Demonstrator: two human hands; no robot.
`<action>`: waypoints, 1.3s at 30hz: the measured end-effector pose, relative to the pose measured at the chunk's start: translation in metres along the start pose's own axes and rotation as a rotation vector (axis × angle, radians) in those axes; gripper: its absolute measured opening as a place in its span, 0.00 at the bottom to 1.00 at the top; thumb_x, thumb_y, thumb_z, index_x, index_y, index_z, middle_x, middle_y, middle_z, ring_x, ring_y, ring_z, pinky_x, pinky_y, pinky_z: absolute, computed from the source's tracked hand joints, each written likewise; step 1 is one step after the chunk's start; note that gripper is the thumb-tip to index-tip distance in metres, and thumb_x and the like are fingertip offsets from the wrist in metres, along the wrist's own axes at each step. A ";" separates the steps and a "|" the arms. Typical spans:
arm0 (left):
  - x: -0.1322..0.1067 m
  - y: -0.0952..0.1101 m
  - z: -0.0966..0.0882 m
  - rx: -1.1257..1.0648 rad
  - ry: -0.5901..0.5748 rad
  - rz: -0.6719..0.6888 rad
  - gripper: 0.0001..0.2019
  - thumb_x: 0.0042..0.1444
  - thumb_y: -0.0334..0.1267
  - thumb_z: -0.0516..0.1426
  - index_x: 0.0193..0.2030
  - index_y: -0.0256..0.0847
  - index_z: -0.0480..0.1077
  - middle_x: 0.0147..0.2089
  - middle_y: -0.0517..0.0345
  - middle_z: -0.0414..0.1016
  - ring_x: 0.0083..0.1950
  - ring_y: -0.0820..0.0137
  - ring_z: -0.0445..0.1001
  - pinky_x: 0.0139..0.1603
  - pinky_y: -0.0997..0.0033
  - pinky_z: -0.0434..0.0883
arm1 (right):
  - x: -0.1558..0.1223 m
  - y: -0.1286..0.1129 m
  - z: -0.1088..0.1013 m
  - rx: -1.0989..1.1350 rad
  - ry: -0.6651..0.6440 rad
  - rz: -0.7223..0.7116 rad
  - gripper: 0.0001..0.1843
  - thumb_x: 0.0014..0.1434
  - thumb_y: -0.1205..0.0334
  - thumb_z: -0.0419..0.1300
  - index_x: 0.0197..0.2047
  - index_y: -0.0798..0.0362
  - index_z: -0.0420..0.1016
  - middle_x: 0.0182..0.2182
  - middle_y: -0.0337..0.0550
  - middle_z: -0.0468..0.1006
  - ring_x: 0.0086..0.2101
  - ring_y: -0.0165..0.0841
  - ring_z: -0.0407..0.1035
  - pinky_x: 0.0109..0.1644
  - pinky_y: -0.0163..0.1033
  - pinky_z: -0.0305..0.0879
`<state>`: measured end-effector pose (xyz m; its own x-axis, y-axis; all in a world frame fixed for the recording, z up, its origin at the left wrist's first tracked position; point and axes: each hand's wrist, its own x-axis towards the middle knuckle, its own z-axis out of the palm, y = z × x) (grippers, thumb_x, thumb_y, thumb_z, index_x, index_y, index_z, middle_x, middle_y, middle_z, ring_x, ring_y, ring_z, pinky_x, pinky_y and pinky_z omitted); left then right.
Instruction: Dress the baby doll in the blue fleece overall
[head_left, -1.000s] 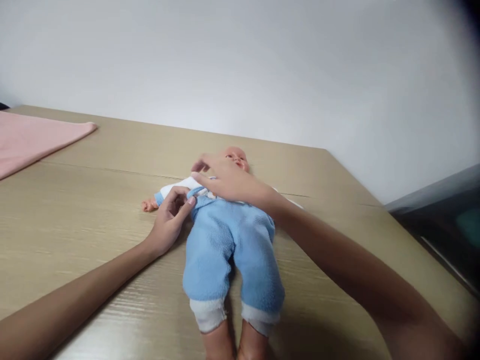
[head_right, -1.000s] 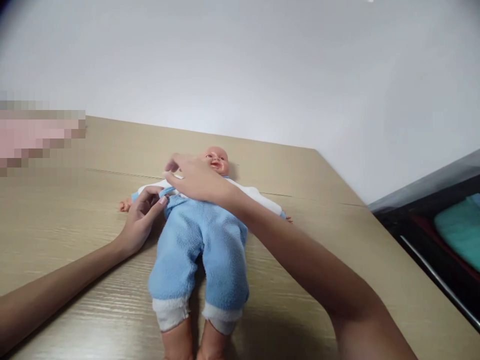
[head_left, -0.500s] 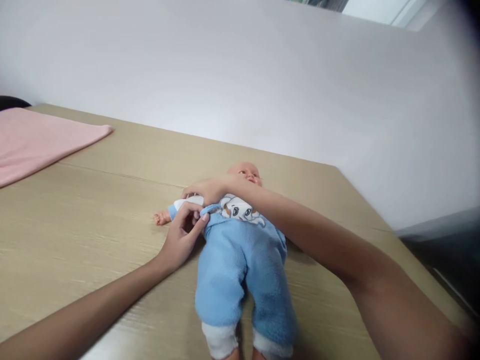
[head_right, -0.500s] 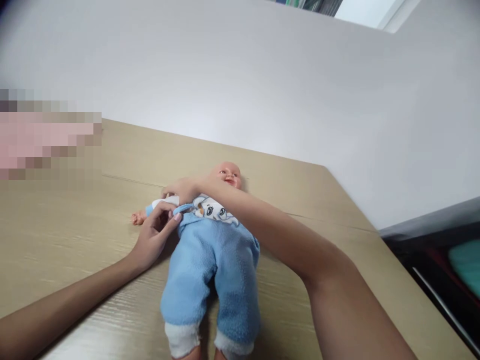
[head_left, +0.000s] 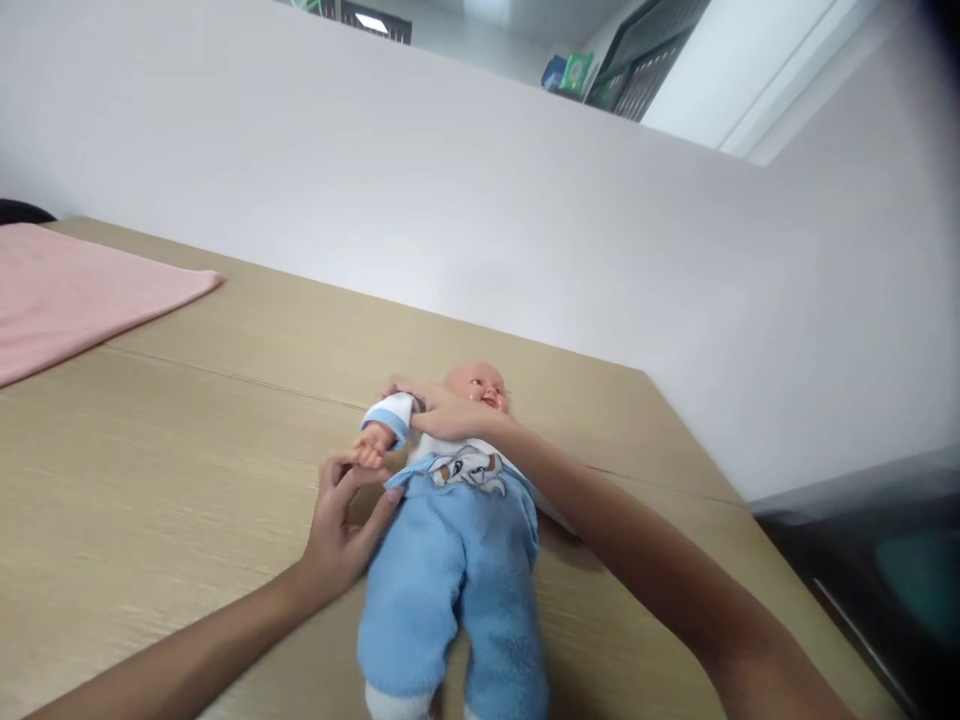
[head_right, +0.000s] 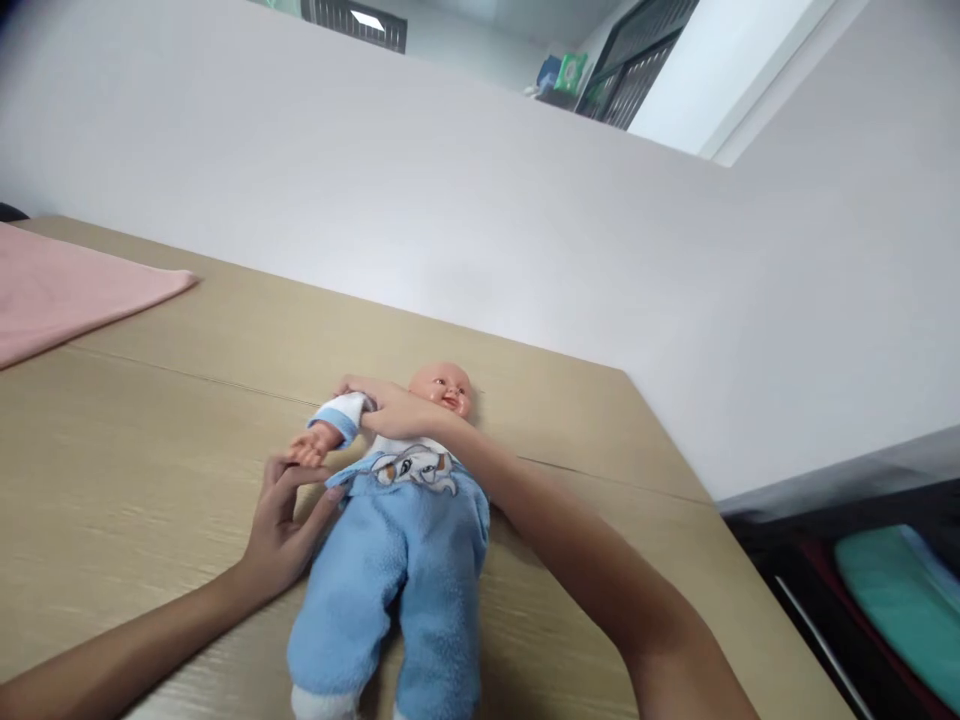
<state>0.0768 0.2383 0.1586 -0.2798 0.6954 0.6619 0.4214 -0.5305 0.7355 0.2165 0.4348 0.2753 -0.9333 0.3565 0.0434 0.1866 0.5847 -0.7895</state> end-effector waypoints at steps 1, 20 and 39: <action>-0.002 -0.001 -0.001 0.009 0.014 0.035 0.05 0.73 0.34 0.67 0.51 0.49 0.79 0.55 0.54 0.72 0.59 0.61 0.74 0.64 0.62 0.72 | -0.003 0.002 -0.002 0.013 -0.016 0.001 0.30 0.55 0.80 0.55 0.56 0.49 0.80 0.52 0.40 0.83 0.52 0.37 0.76 0.56 0.40 0.71; 0.042 -0.016 0.009 -0.506 0.143 -0.641 0.24 0.62 0.64 0.72 0.49 0.49 0.75 0.46 0.60 0.82 0.47 0.66 0.80 0.49 0.70 0.77 | -0.076 -0.027 0.028 -0.239 0.267 0.125 0.14 0.75 0.50 0.64 0.41 0.52 0.78 0.37 0.40 0.81 0.38 0.36 0.72 0.45 0.43 0.62; 0.102 -0.060 0.026 -0.529 -0.299 -0.770 0.25 0.57 0.58 0.74 0.46 0.45 0.71 0.42 0.62 0.80 0.39 0.68 0.77 0.42 0.68 0.77 | -0.071 0.017 0.037 0.589 0.485 0.231 0.27 0.60 0.34 0.76 0.40 0.47 0.75 0.35 0.36 0.77 0.41 0.36 0.74 0.45 0.37 0.72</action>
<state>0.0452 0.3534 0.1777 -0.0553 0.9978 -0.0362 -0.2465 0.0215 0.9689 0.2742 0.3924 0.2367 -0.6276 0.7785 -0.0056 0.0397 0.0247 -0.9989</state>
